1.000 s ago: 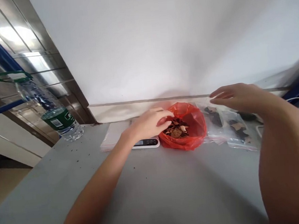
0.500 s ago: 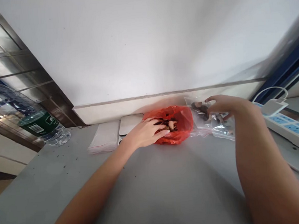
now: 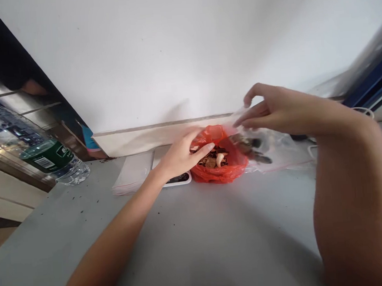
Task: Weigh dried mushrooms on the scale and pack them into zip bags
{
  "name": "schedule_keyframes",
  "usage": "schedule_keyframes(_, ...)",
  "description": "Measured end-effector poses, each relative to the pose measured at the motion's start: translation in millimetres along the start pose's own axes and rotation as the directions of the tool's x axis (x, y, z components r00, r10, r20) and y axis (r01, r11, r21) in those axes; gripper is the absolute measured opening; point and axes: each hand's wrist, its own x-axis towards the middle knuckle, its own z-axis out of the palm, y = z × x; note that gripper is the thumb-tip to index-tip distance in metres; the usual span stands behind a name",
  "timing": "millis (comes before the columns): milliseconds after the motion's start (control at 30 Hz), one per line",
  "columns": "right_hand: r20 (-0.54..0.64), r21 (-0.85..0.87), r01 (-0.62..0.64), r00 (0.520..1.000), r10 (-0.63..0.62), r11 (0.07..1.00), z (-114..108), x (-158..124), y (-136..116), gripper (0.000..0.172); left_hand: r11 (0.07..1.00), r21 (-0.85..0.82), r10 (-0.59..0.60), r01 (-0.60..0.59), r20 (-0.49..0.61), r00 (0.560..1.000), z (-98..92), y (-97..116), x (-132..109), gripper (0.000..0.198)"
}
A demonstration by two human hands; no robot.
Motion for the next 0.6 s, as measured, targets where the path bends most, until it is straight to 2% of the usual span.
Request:
schedule_keyframes(67, 0.118, 0.105, 0.148, 0.98, -0.16, 0.983, 12.6, 4.8, -5.5, 0.029, 0.988, -0.153, 0.026, -0.031, -0.037, 0.999, -1.1, 2.9, 1.2, 0.056)
schedule_keyframes(100, 0.158, 0.14, 0.199, 0.963, -0.22, 0.97, 19.2, 8.3, -7.7, 0.032, 0.98, -0.197, 0.029, -0.035, -0.035, 0.999, -1.7, 3.3, 1.8, 0.051)
schedule_keyframes(200, 0.183, 0.186, 0.28, 0.932, -0.313, 0.942, 35.4, 18.4, -12.2, 0.038, 0.968, -0.251, 0.004, -0.01, -0.025, 1.0, -5.8, -0.3, 3.9, 0.031)
schedule_keyframes(300, 0.166, 0.231, 0.249, 0.942, -0.29, 0.941, 40.8, 23.8, -11.2, 0.033, 0.961, -0.277, -0.037, 0.023, -0.046, 0.998, -15.3, -9.0, 5.6, 0.031)
schedule_keyframes(367, 0.222, 0.259, 0.188, 0.943, -0.248, 0.947, 39.6, 25.4, -6.9, 0.027, 0.955, -0.294, -0.072, 0.045, -0.082, 0.994, -23.8, -15.6, 5.4, 0.032)
schedule_keyframes(433, 0.356, 0.296, 0.127, 0.905, -0.232, 0.947, 37.8, 27.2, -1.0, 0.029, 0.947, -0.312, -0.133, 0.081, -0.146, 0.98, -32.0, -21.4, 4.6, 0.032)
schedule_keyframes(500, 0.489, 0.364, 0.081, 0.831, -0.264, 0.928, 38.0, 30.3, 4.6, 0.032, 0.938, -0.321, -0.213, 0.129, -0.243, 0.946, -38.5, -26.1, 3.8, 0.028)
schedule_keyframes(567, 0.542, 0.442, 0.046, 0.782, -0.307, 0.896, 41.3, 34.5, 8.8, 0.032, 0.935, -0.315, -0.271, 0.162, -0.342, 0.9, -43.3, -29.6, 3.6, 0.022)
schedule_keyframes(600, 0.534, 0.474, 0.039, 0.782, -0.322, 0.88, 43.9, 36.8, 10.0, 0.031, 0.935, -0.311, -0.288, 0.173, -0.378, 0.88, -45.6, -31.0, 3.5, 0.02)
